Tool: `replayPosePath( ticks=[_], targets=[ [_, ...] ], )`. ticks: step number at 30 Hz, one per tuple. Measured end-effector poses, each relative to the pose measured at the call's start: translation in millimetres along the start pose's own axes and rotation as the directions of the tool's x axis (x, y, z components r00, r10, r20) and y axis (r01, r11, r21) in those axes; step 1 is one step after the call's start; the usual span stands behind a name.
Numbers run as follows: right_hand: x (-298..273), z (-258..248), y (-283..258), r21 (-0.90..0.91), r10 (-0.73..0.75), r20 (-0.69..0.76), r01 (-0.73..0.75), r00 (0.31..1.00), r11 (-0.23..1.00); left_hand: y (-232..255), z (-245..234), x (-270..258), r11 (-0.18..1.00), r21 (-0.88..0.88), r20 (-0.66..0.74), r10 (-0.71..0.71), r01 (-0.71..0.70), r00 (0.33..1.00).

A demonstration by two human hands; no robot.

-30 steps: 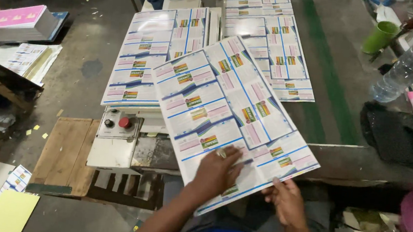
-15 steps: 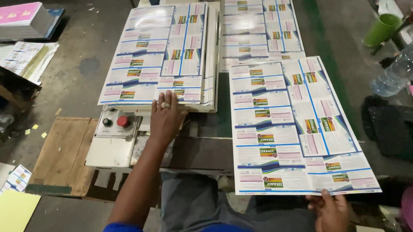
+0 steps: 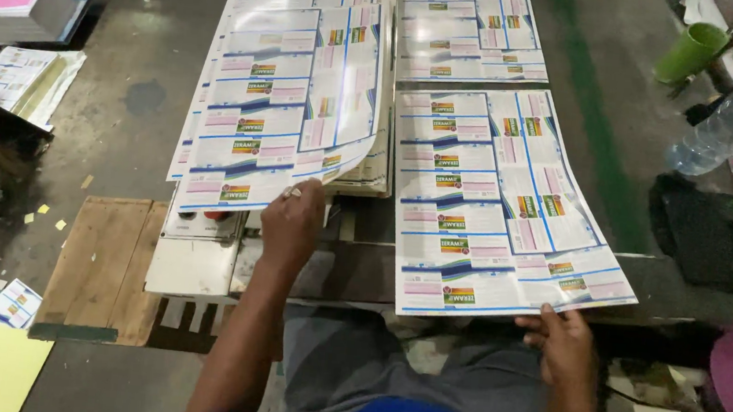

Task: The person repeatedly folds printed sheets of paper in half by hand. They pick up a sheet from a stack on the left, fold it, and place it onto a growing pile on the right side of the table.

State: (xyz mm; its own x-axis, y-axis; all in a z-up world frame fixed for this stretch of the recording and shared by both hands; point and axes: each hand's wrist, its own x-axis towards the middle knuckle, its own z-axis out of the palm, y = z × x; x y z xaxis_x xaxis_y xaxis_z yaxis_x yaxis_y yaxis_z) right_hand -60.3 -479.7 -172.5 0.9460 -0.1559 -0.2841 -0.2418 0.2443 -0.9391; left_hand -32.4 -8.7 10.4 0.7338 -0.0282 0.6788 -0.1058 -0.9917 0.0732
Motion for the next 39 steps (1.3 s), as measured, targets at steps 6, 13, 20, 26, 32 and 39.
replayPosePath(
  ticks=[6, 13, 20, 26, 32, 39],
  targets=[
    [65, 34, -23, -0.030, -0.014, 0.066, 0.016, 0.998, 0.999, 38, -29, -17, 0.985, -0.169, -0.135, 0.022, -0.045, 0.991],
    [75, 57, -41, -0.024, 0.054, 0.105, -0.052, 0.993, 0.998, 62, -33, -41, 0.967, -0.252, -0.066, 0.010, -0.026, 0.998],
    [-13, 102, -27, -0.169, 0.153, 0.208, -0.119, 0.966, 0.978, 116, -21, -63, 0.828, -0.535, -0.048, 0.170, -0.169, 0.984],
    [-24, 105, 9, 0.052, 0.117, 0.498, -0.164, 0.859, 0.985, 150, -3, -64, 0.731, -0.643, 0.116, 0.389, -0.230, 0.914],
    [-21, 68, -27, 0.143, 0.064, 0.258, -0.104, 0.964, 0.984, 91, 20, -21, 0.867, -0.463, 0.291, 0.347, -0.186, 0.891],
    [-8, -15, -17, 0.147, -0.060, -0.027, 0.063, 0.998, 0.987, -17, 55, 22, 0.998, 0.008, 0.173, 0.063, -0.065, 0.983]
  ],
)
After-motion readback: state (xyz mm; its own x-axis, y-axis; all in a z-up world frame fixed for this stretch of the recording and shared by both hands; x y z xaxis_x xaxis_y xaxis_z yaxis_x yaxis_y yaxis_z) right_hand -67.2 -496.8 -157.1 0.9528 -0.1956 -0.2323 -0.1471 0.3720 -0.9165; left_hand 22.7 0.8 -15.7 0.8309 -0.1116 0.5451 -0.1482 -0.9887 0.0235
